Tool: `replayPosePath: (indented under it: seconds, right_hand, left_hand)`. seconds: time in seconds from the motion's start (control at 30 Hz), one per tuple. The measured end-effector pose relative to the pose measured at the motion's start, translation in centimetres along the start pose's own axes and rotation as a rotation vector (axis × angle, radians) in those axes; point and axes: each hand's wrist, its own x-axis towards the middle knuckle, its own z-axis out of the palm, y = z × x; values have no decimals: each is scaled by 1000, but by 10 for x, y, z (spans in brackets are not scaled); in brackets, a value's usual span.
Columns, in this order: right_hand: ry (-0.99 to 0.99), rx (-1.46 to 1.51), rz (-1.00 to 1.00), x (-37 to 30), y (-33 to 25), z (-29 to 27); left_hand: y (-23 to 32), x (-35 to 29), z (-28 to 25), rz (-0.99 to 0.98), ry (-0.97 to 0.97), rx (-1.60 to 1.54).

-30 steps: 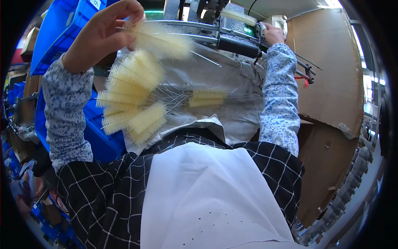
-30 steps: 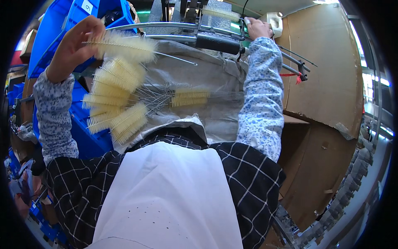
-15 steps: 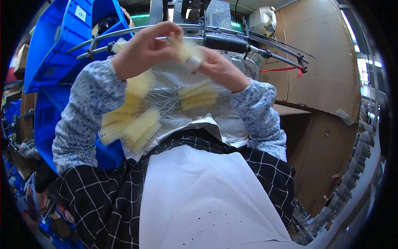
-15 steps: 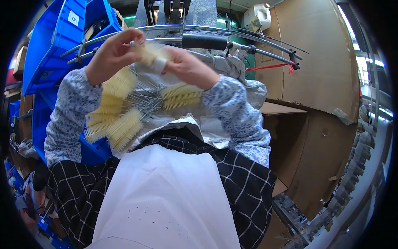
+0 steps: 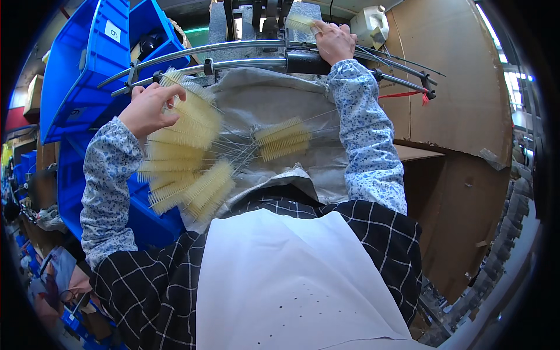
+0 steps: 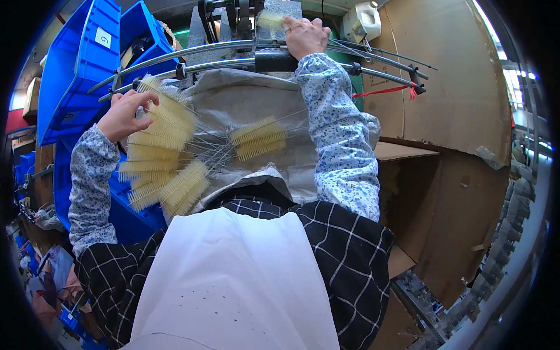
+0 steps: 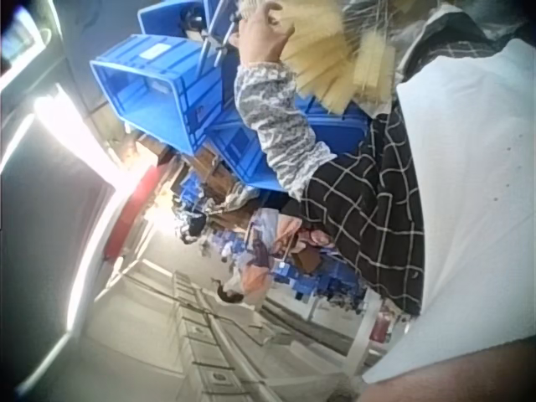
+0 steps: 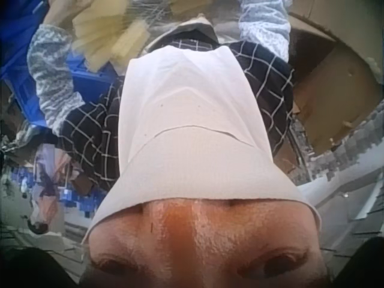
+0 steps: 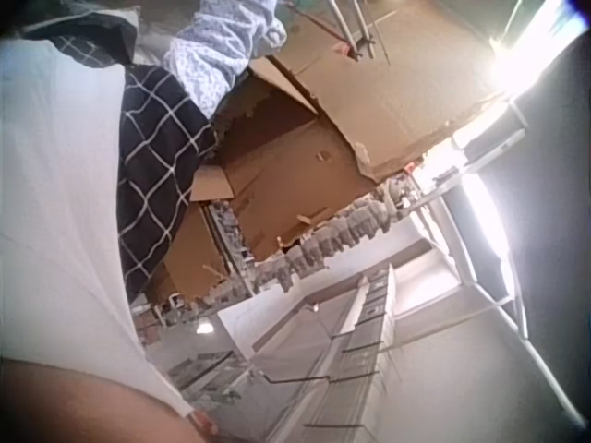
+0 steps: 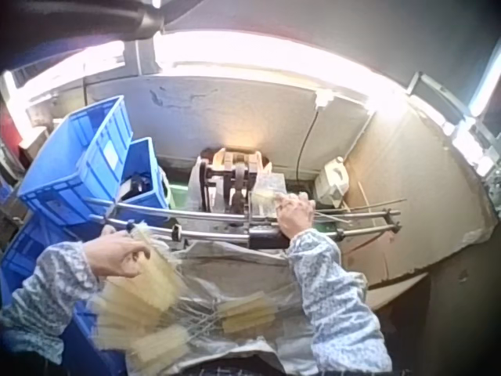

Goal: The person repeatedly picks up yellow bristle brushes and inserts their metal rods into a horizontal metal fixture. They continue this process, adding brushes one by one to the fixture while standing in a workshop environment.

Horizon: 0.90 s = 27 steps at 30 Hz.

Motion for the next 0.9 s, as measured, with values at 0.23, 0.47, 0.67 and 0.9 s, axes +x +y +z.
replayPosePath:
  seconds: [0.23, 0.47, 0.67, 0.9]
  right_hand:
    - [-13, 78, -70, 0, 4, 3]
    - [-63, 12, -101, 26, 10, 21]
    - [24, -112, -152, 34, 25, 35]
    - [125, 108, 110, 2, 49, 17]
  left_hand:
    - [15, 1, -10, 18, -102, -290]
    - [8, 11, 7, 178, -35, -295]
    - [23, 13, -17, 92, -221, -448]
    - [-2, -3, -19, 286, 72, -870]
